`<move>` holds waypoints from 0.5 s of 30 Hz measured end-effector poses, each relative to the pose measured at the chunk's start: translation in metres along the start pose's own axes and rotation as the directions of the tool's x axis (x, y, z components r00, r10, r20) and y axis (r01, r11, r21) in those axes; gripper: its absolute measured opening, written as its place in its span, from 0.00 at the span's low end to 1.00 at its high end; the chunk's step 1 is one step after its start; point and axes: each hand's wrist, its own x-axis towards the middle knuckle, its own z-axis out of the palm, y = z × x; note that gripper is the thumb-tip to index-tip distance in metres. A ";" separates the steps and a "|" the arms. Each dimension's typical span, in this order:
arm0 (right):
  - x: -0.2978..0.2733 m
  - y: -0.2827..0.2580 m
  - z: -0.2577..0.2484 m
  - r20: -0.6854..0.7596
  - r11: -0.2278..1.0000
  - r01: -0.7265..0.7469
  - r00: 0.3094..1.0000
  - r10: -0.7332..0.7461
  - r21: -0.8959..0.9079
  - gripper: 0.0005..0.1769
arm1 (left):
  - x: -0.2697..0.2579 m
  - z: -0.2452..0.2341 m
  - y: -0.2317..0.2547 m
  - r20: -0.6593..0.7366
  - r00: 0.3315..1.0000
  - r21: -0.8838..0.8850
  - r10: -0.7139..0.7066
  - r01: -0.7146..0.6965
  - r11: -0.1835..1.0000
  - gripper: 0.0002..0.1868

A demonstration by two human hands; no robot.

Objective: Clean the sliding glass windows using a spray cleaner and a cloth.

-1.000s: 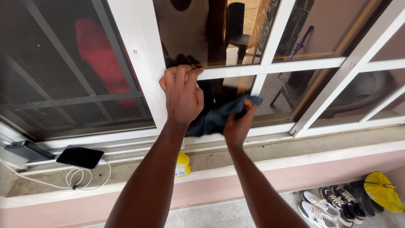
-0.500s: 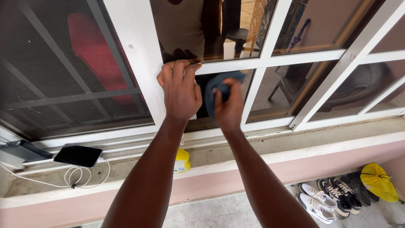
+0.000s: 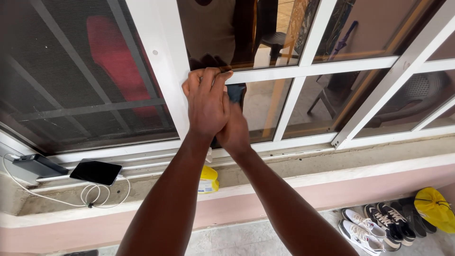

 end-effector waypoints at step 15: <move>-0.052 0.080 -0.066 -0.210 0.864 -0.499 0.839 0.503 0.076 0.17 | 0.003 0.015 0.010 -0.095 0.993 0.048 -0.075 0.080 0.996 0.13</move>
